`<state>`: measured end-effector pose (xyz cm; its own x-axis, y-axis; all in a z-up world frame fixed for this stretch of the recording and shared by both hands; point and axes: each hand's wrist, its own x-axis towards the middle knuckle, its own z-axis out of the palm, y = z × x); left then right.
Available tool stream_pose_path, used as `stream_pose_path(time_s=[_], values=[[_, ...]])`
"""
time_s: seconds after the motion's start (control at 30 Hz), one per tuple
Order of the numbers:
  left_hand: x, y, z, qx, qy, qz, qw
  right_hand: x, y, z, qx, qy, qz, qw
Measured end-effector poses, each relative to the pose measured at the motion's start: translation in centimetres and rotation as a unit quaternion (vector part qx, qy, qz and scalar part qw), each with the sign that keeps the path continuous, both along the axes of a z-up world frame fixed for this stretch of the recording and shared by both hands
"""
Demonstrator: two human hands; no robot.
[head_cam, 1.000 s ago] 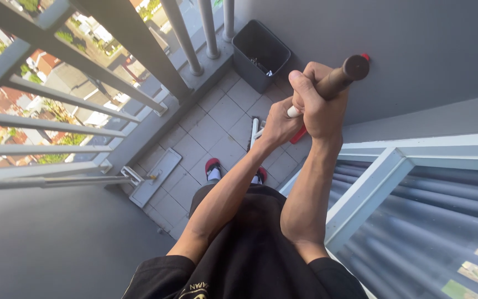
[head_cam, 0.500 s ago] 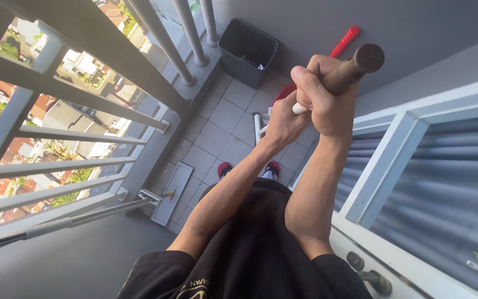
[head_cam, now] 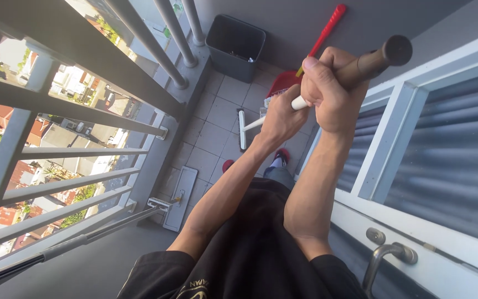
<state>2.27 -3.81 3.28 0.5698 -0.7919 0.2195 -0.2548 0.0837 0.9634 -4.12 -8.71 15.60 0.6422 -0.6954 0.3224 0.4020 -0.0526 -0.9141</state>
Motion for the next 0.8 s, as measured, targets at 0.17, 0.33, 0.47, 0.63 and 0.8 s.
stream_pose_path(time_s=[0.17, 0.33, 0.47, 0.63, 0.8], values=[[0.5, -0.5, -0.8, 0.031, -0.034, 0.002, 0.999, 0.3, -1.2, -1.3, 0.011, -0.028, -0.004, 1.000], [0.9, -1.8, -2.1, 0.044, -0.025, 0.012, 0.999, 0.7, -3.0, -2.5, 0.031, -0.018, 0.028, 0.999], [0.7, -3.3, -2.5, 0.052, -0.016, 0.031, 0.998, 0.8, -4.6, -1.9, 0.034, 0.000, 0.041, 0.999], [0.1, -5.2, -1.6, 0.019, 0.022, 0.040, 0.999, 0.7, -6.4, -1.5, 0.021, 0.040, 0.040, 0.998], [-0.8, -8.1, -3.1, 0.032, 0.013, 0.062, 0.997, 0.4, -9.0, -1.0, 0.011, 0.044, 0.060, 0.997]])
